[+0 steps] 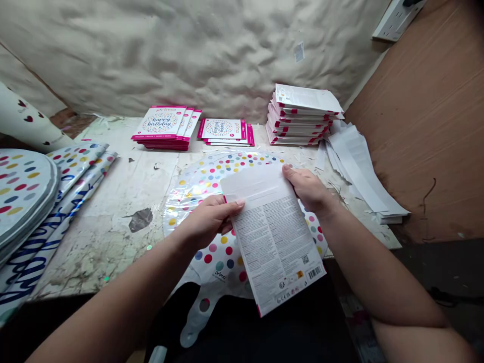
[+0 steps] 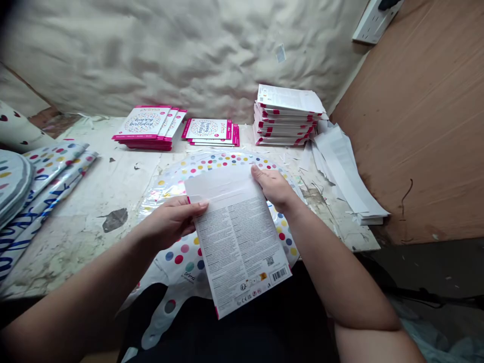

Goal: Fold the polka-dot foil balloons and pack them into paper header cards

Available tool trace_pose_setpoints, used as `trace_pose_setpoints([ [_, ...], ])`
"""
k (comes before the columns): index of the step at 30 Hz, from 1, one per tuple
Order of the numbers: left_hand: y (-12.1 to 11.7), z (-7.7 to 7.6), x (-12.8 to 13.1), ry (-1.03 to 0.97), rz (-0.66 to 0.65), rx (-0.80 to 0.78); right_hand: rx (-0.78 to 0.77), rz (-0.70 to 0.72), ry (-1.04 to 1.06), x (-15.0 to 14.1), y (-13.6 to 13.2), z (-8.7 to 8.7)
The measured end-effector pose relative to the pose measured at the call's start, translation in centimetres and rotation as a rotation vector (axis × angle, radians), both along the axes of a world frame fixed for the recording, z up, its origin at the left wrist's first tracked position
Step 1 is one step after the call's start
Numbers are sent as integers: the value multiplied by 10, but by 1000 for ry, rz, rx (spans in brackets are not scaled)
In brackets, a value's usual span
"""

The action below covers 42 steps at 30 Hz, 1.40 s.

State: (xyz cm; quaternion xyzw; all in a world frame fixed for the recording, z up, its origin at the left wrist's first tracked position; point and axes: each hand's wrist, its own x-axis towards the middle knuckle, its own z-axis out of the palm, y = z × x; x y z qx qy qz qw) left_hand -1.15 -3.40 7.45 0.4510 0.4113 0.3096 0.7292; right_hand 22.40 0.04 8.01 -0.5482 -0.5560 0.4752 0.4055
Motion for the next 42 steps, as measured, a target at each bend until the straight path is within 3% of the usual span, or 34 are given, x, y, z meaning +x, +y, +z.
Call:
trace_pose_setpoints([
  [3, -10, -13, 1, 25, 54, -155, 288, -53, -358, -8, -7, -10],
  [5, -18, -18, 4, 55, 77, -193, 504, 116, -523, -22, -23, -15],
  [8, -26, -21, 8, 72, 81, -176, 628, 290, -635, -43, -46, -21],
  [17, -33, -25, 16, 125, 62, -69, 658, 272, -723, -55, -50, -28],
  [23, -35, -27, 16, 113, 53, -130, 541, 325, -619, -48, -49, -29],
  [26, -32, -25, 16, 115, 61, -125, 614, 359, -711, -52, -50, -32],
  [29, -29, -26, 15, 109, 79, -116, 705, 258, -738, -52, -49, -27],
  [32, -38, -30, 15, 36, 274, -198, 663, 64, -662, -20, -52, -7],
  [34, -55, -31, 14, -42, 374, -319, 519, 64, -744, 23, -59, 6],
  [35, -65, -30, 12, -73, 317, -397, 405, 129, -828, 48, -64, 9],
  [36, -74, -27, 10, -95, 165, -471, 305, 184, -911, 75, -71, 9],
  [38, -82, -20, 0, -80, -288, -510, 41, 248, -1121, 122, -86, 2],
  [40, -71, -13, -14, 50, -582, -246, -191, 247, -1355, 151, -98, -7],
  [41, -59, -11, -21, 167, -600, -2, -226, 216, -1453, 155, -103, -10],
  [42, -44, -12, -27, 304, -538, 299, -188, 165, -1525, 152, -106, -12],
])
